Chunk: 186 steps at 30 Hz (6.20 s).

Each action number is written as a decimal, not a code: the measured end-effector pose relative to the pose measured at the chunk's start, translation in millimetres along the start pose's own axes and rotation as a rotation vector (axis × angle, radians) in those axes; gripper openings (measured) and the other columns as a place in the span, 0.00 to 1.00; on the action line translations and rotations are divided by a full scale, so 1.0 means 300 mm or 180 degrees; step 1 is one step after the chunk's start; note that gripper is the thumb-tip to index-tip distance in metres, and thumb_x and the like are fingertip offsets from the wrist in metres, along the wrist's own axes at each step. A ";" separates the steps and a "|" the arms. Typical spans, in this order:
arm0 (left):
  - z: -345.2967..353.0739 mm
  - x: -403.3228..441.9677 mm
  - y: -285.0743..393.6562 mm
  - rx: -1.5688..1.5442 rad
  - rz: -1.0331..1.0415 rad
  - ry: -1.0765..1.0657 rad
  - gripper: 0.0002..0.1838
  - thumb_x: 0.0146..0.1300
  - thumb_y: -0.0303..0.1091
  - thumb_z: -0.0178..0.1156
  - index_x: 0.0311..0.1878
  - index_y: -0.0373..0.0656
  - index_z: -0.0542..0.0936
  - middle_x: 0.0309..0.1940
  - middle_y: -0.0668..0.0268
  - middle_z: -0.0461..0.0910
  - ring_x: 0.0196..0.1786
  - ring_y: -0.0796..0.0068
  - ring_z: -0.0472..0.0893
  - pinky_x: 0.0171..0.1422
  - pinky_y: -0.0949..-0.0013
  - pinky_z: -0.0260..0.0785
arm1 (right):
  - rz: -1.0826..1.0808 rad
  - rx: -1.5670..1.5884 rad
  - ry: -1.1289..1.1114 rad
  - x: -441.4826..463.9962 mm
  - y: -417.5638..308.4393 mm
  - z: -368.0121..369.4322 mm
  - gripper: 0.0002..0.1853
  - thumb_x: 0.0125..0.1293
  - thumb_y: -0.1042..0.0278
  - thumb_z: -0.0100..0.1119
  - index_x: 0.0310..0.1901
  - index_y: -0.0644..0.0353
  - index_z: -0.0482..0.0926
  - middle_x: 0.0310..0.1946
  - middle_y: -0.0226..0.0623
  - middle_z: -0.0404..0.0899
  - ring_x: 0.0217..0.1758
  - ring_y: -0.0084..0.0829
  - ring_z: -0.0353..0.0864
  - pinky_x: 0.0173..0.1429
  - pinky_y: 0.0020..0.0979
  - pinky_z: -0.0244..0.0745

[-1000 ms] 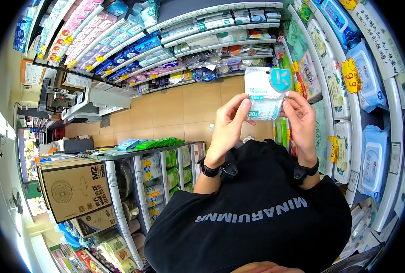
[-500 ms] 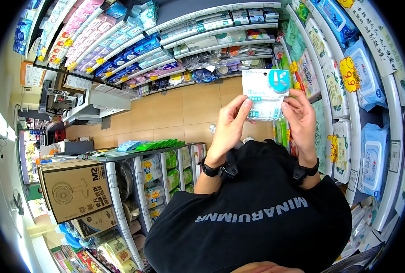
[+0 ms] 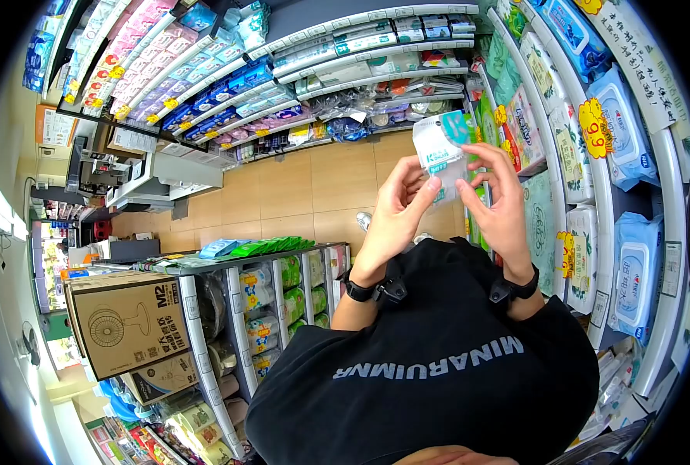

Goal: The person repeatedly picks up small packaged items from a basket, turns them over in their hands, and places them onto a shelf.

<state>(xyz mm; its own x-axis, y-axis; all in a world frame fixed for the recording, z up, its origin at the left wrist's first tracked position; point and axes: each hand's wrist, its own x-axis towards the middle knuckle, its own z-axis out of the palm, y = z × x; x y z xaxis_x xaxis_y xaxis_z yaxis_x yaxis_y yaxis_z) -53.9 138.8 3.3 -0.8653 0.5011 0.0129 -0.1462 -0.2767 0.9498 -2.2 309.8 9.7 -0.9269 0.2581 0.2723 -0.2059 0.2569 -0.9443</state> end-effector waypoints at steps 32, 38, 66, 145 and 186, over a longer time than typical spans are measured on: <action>0.023 -0.009 0.040 0.0626 0.0015 -0.0146 0.16 0.75 0.33 0.55 0.61 0.37 0.75 0.58 0.61 0.79 0.51 0.76 0.82 0.53 0.72 0.72 | 0.1075 0.2415 -0.0082 -0.010 0.084 -0.026 0.18 0.76 0.71 0.49 0.62 0.70 0.69 0.59 0.40 0.76 0.62 0.25 0.74 0.68 0.29 0.66; 0.014 -0.005 0.029 0.0680 0.0022 -0.0142 0.17 0.75 0.33 0.55 0.63 0.38 0.74 0.59 0.62 0.78 0.51 0.76 0.82 0.54 0.72 0.72 | 0.1017 0.2135 -0.0236 -0.013 0.097 -0.029 0.21 0.76 0.70 0.50 0.64 0.71 0.67 0.60 0.41 0.76 0.63 0.26 0.74 0.68 0.30 0.66; -0.229 -0.016 0.028 0.0162 0.0080 0.1040 0.17 0.79 0.39 0.51 0.55 0.32 0.78 0.41 0.73 0.80 0.44 0.87 0.72 0.50 0.77 0.66 | 0.0811 0.1267 -0.0618 0.160 0.065 0.236 0.20 0.72 0.75 0.58 0.62 0.68 0.69 0.49 0.37 0.79 0.50 0.22 0.79 0.52 0.24 0.74; -1.763 1.521 0.301 0.1081 0.0070 0.1392 0.30 0.72 0.43 0.59 0.70 0.35 0.69 0.64 0.53 0.77 0.58 0.64 0.81 0.62 0.64 0.71 | 0.0229 0.1050 -0.0164 2.244 0.695 1.430 0.13 0.69 0.73 0.64 0.52 0.67 0.77 0.40 0.34 0.84 0.38 0.19 0.79 0.45 0.24 0.75; -1.901 1.604 0.204 0.1015 -0.0669 0.1588 0.37 0.70 0.47 0.62 0.71 0.30 0.65 0.67 0.43 0.70 0.68 0.55 0.74 0.69 0.62 0.66 | -0.0786 -0.1531 -0.0781 2.712 1.075 1.849 0.18 0.70 0.69 0.60 0.56 0.70 0.73 0.36 0.42 0.86 0.35 0.29 0.85 0.40 0.29 0.78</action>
<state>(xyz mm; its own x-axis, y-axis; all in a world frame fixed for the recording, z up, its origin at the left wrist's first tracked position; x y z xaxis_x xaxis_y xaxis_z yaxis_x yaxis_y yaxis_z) -752.7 -104.6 -110.8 -0.9644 0.0538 -0.2588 -0.2540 0.0829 0.9637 -996.8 86.0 -176.0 -0.9269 -0.0709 0.3684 -0.3123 0.6901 -0.6529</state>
